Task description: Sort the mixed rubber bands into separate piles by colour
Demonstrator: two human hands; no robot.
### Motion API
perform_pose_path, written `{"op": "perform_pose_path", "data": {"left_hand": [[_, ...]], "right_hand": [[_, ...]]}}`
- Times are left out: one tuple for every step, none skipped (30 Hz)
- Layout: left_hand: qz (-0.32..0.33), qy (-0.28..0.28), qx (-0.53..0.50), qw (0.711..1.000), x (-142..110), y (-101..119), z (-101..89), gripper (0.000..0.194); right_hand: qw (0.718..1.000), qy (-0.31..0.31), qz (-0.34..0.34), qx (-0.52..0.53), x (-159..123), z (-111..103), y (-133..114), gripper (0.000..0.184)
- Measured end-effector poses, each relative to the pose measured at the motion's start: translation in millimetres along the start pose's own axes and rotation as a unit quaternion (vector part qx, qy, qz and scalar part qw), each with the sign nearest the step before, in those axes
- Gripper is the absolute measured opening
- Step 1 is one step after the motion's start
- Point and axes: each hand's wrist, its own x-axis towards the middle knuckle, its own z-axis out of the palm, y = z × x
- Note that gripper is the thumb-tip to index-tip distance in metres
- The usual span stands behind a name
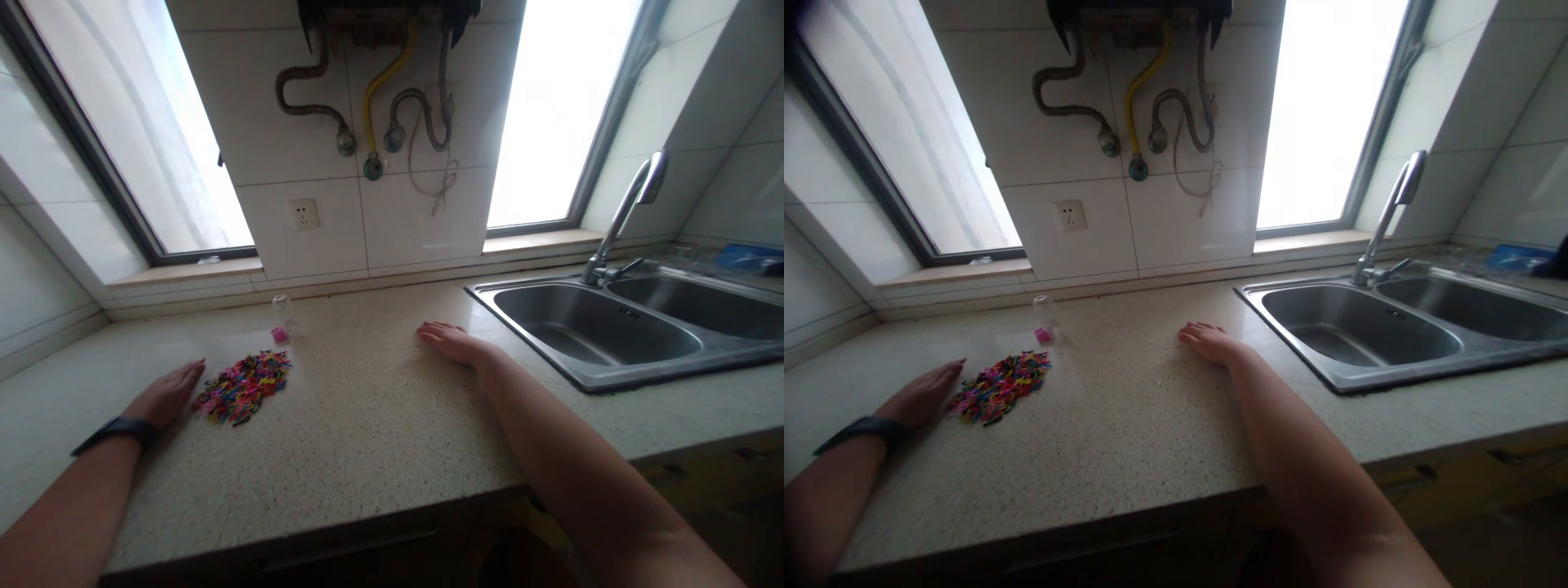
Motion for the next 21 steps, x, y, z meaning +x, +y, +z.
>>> {"op": "perform_pose_path", "data": {"left_hand": [[-0.016, -0.004, -0.025, 1.0, 1, 7, -7.4, 0.064], [-0.021, 0.003, -0.045, 0.999, 2, 16, -15.6, 0.067], [-0.017, 0.023, -0.062, 0.998, 3, 28, -24.2, 0.067], [-0.006, 0.04, -0.075, 0.996, 4, 41, -32.8, 0.067], [0.016, 0.054, -0.082, 0.995, 4, 58, -40.9, 0.066], [0.038, 0.066, -0.088, 0.993, 3, 76, -48.2, 0.064], [0.077, 0.068, -0.089, 0.991, 2, 97, -54.3, 0.061], [0.107, 0.084, -0.088, 0.987, -1, 119, -59.0, 0.06], [0.149, 0.092, -0.087, 0.981, -6, 142, -62.3, 0.058], [0.193, 0.091, -0.09, 0.973, -11, 164, -64.0, 0.055], [0.24, 0.08, -0.092, 0.963, -18, 186, -64.3, 0.052], [0.282, 0.057, -0.09, 0.954, -26, 206, -63.3, 0.05], [0.321, 0.036, -0.087, 0.942, -34, 223, -61.0, 0.048], [0.353, 0.01, -0.082, 0.932, -43, 238, -57.8, 0.048], [0.385, -0.012, -0.079, 0.92, -51, 251, -53.8, 0.047], [0.417, -0.036, -0.076, 0.905, -59, 261, -49.4, 0.046], [0.444, -0.06, -0.071, 0.891, -65, 268, -44.9, 0.046], [0.463, -0.078, -0.07, 0.88, -71, 273, -40.7, 0.047], [0.469, -0.092, -0.072, 0.876, -75, 277, -37.0, 0.047], [0.467, -0.102, -0.076, 0.875, -78, 279, -34.1, 0.048], [0.46, -0.108, -0.081, 0.877, -80, 280, -32.0, 0.048]], "right_hand": [[1.0, 0.003, 0.006, 0.005, 0, -1, 0, 0.067], [1.0, 0.005, 0.013, 0.009, 0, -1, 0, 0.068], [1.0, 0.008, 0.019, 0.012, -1, -1, 0, 0.068], [1.0, 0.011, 0.023, 0.016, -1, -2, 0, 0.068], [0.999, 0.012, 0.025, 0.02, -1, -2, 0, 0.068], [0.999, 0.013, 0.027, 0.023, -1, -2, 0, 0.067], [0.999, 0.013, 0.029, 0.027, -1, -2, 0, 0.067], [0.999, 0.013, 0.033, 0.03, -1, -2, 0, 0.067], [0.999, 0.013, 0.038, 0.033, -1, -2, 0, 0.066], [0.998, 0.012, 0.043, 0.036, -1, -2, 0, 0.066], [0.998, 0.011, 0.049, 0.039, -1, -2, -1, 0.066], [0.998, 0.009, 0.053, 0.041, -1, -3, -1, 0.066], [0.997, 0.009, 0.057, 0.044, -1, -3, -1, 0.066], [0.997, 0.009, 0.058, 0.045, -1, -3, -1, 0.067], [0.997, 0.009, 0.056, 0.046, -1, -3, 0, 0.067], [0.997, 0.01, 0.054, 0.047, -1, -3, 1, 0.067], [0.998, 0.012, 0.051, 0.046, 0, -2, 1, 0.067], [0.998, 0.013, 0.048, 0.046, 0, -1, 3, 0.067], [0.998, 0.014, 0.046, 0.046, 1, -1, 4, 0.067], [0.998, 0.013, 0.045, 0.044, 2, 0, 5, 0.067], [0.998, 0.014, 0.043, 0.042, 3, 1, 6, 0.067]]}}
